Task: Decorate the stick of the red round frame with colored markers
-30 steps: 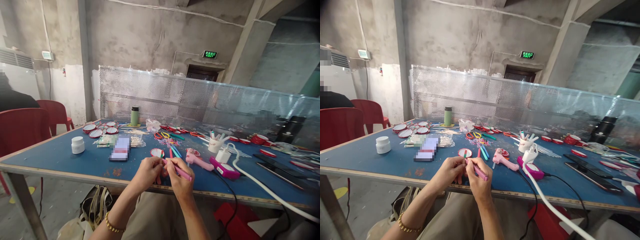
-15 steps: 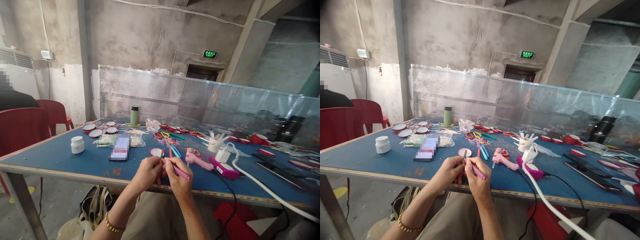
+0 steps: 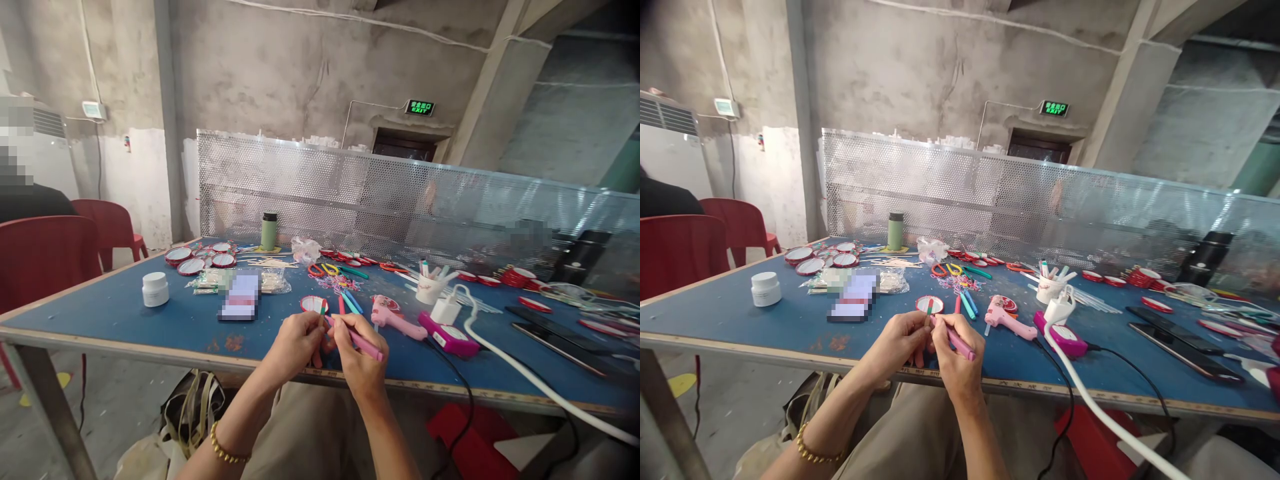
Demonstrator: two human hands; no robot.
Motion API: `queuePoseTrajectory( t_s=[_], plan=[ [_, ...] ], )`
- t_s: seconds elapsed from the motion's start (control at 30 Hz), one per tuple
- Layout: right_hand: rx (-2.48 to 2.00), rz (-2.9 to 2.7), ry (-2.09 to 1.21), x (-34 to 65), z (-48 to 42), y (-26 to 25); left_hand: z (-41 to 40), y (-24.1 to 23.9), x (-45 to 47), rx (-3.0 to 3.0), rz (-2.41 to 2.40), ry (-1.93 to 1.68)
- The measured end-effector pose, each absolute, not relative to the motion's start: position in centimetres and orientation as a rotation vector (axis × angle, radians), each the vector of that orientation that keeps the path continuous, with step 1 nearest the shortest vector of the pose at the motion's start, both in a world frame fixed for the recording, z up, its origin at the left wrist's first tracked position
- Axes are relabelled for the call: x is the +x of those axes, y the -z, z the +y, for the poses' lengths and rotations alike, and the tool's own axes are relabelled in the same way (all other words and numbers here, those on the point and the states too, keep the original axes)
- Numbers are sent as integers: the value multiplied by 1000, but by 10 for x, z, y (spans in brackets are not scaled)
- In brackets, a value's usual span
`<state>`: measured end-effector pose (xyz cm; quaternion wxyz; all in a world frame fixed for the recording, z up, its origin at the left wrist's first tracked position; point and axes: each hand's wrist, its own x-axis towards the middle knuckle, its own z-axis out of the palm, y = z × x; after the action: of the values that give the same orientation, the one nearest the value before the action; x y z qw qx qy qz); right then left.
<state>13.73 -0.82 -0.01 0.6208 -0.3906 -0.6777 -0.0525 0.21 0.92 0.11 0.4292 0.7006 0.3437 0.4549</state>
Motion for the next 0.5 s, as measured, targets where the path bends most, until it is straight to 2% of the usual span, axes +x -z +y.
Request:
queuePoseTrajectory(
  t_s=[0.5],
  plan=[
    [-843, -1602, 114, 137, -8, 0, 11, 3, 3, 1763, 849, -1150]
  ],
)
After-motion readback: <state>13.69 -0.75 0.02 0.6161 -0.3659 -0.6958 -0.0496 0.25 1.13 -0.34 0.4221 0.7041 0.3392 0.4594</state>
